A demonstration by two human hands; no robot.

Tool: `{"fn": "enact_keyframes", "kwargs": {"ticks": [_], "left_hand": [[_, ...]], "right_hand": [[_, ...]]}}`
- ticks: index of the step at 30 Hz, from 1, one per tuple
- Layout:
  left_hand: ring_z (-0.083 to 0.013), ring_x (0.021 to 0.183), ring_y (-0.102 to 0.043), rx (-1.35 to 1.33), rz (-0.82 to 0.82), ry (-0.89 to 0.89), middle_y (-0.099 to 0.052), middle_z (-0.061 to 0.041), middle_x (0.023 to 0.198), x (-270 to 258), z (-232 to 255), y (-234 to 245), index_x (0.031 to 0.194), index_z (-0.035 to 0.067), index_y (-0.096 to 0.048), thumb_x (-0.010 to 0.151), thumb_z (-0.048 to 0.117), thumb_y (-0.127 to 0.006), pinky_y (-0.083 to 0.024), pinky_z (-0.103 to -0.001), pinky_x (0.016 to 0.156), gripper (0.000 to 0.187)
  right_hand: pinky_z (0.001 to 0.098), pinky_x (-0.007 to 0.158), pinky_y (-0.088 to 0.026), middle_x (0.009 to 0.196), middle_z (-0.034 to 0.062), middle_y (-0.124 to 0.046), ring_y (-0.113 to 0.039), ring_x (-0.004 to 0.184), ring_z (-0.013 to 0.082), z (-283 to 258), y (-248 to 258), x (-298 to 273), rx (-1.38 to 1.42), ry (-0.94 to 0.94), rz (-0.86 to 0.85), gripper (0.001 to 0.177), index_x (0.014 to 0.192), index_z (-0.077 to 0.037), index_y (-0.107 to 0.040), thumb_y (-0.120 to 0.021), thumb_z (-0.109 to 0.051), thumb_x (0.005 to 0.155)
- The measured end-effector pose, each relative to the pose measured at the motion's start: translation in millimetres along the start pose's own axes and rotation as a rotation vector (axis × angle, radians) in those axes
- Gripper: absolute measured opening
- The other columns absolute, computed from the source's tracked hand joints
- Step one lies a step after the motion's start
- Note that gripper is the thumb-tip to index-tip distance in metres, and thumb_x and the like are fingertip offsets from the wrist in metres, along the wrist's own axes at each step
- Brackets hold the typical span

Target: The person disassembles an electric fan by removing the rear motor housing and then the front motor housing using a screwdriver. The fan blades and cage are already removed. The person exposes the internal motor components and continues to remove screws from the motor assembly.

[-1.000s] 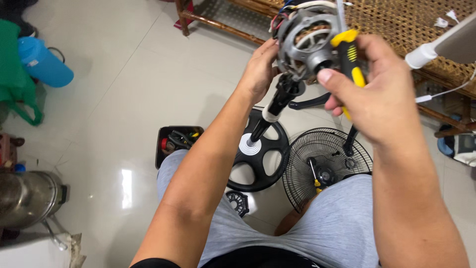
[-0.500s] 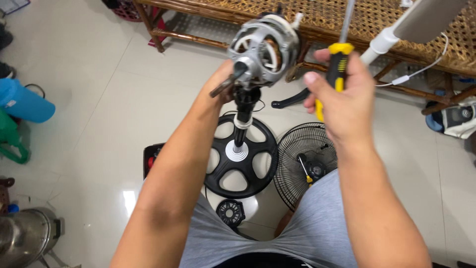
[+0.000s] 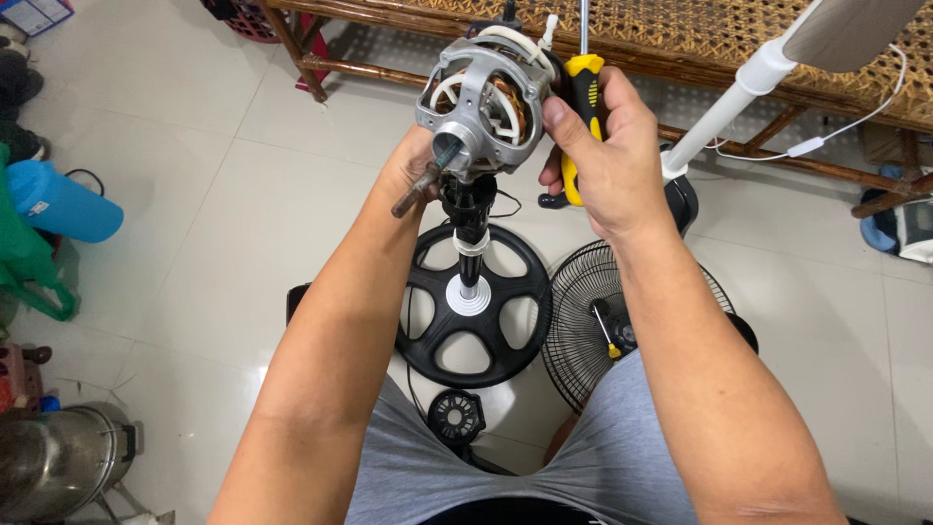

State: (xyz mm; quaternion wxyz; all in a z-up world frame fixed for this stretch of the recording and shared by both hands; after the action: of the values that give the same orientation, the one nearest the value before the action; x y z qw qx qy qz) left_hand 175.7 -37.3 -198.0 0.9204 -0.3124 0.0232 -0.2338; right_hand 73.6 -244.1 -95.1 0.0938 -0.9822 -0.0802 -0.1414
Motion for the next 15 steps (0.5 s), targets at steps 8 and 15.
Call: {"fn": "enact_keyframes", "kwargs": {"ticks": [8, 15], "left_hand": [[-0.0217, 0.09, -0.074, -0.032, 0.07, 0.084, -0.076, -0.015, 0.105, -1, -7, 1, 0.116, -0.003, -0.07, 0.098, 0.031, -0.059, -0.063, -0.033, 0.081, 0.04], [-0.0229, 0.093, -0.071, -0.067, 0.164, 0.079, -0.073, -0.011, 0.104, -13, -7, 8, 0.118, 0.003, -0.067, 0.097, 0.04, -0.058, -0.058, -0.041, 0.085, 0.043]], "right_hand": [[0.0251, 0.05, -0.051, 0.09, 0.0027, -0.063, -0.063, 0.059, 0.0123, 1, -1, 5, -0.042, 0.009, -0.02, 0.035, 0.126, -0.004, -0.053, -0.069, -0.029, 0.106], [0.027, 0.048, -0.05, 0.09, 0.0037, -0.065, -0.062, 0.057, 0.0137, 9, -6, 7, -0.01, -0.029, 0.026, 0.032, 0.123, -0.004, -0.052, -0.065, -0.029, 0.107]]}}
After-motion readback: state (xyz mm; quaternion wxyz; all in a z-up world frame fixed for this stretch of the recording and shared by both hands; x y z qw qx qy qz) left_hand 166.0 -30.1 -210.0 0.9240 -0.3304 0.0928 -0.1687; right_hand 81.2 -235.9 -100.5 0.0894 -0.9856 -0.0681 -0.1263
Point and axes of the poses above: each hand's wrist, its own x-axis towards the middle knuckle, its own y-axis out of the back of the hand, z = x × y, the point moved 1 cm from there along x, towards the middle knuckle
